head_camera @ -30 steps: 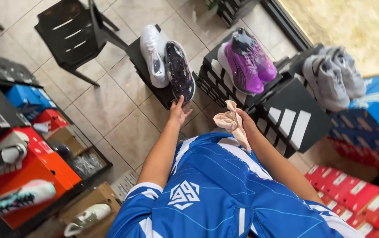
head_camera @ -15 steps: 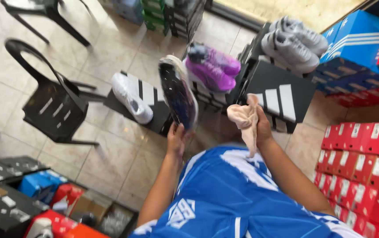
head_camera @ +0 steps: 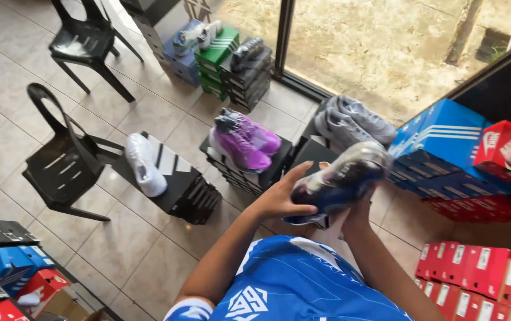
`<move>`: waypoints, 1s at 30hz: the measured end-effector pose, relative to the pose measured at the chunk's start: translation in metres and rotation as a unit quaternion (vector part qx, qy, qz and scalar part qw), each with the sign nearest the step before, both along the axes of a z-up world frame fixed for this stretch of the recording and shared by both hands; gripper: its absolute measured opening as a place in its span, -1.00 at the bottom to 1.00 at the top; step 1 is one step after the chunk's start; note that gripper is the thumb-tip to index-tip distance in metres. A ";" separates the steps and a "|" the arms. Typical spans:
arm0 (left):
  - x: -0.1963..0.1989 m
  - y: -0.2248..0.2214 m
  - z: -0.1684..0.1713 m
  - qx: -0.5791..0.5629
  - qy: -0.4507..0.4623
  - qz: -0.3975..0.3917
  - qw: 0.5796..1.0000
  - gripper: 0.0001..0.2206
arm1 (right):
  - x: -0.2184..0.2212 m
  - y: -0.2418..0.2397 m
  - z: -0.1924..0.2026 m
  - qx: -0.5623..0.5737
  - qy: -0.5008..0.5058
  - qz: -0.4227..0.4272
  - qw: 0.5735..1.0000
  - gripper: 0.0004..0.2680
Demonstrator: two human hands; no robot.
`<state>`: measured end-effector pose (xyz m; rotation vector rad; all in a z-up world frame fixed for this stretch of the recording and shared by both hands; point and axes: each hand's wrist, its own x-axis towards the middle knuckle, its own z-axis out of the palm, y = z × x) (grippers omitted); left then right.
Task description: Cleaning shoes and shoe boxes using a cloth
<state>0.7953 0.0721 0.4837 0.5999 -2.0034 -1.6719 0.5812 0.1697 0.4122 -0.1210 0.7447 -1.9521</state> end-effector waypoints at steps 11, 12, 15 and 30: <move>-0.131 0.066 -0.012 0.082 0.015 0.238 0.968 -0.31 | -0.034 0.039 0.031 -0.082 0.746 -0.202 0.630 -0.73; -0.133 0.075 -0.001 -0.025 -0.002 0.264 0.964 -0.34 | -0.042 0.039 0.019 -0.165 0.823 -0.210 0.502 -0.76; -0.120 0.038 -0.025 0.121 -0.069 0.227 0.964 -0.17 | -0.092 -0.001 0.017 -0.162 0.875 -0.270 0.368 -0.73; -0.126 0.030 0.020 0.085 0.281 0.127 0.948 -0.08 | -0.085 0.006 0.102 -0.109 0.713 -0.218 0.657 -0.73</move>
